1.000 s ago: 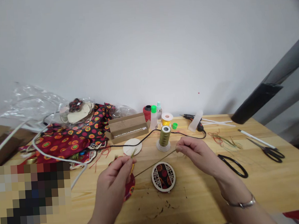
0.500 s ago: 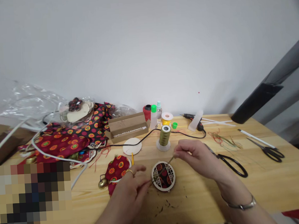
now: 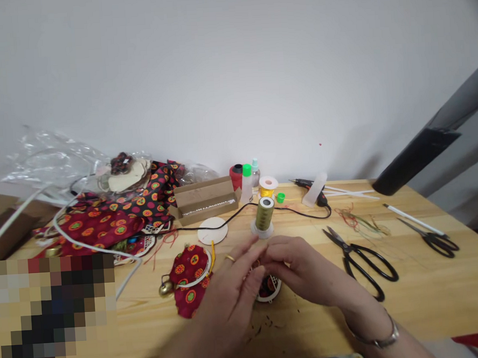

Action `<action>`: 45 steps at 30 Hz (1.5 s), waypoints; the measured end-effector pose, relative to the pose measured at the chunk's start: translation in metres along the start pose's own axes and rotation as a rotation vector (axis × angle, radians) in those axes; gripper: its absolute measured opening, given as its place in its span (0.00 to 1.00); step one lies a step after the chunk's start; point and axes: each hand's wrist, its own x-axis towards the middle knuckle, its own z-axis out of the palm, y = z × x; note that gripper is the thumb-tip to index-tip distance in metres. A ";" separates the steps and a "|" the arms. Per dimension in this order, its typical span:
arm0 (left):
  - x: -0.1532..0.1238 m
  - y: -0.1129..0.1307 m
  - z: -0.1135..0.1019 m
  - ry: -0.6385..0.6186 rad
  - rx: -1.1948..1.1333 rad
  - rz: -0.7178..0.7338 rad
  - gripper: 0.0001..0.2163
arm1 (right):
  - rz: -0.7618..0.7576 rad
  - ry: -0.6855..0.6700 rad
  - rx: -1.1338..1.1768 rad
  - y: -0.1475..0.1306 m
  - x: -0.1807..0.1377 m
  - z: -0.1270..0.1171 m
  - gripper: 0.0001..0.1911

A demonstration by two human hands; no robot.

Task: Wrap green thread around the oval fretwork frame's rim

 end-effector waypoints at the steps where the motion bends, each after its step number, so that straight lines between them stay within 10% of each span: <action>1: 0.001 0.000 0.005 -0.033 -0.075 -0.030 0.18 | 0.007 0.006 -0.009 0.000 0.000 0.000 0.10; 7: 0.003 -0.012 0.022 -0.162 -0.157 -0.107 0.25 | 0.035 -0.017 -0.026 0.004 -0.005 0.000 0.11; 45: -0.001 -0.009 0.022 0.017 -0.301 -0.411 0.10 | 0.071 0.125 0.008 0.015 -0.008 0.002 0.09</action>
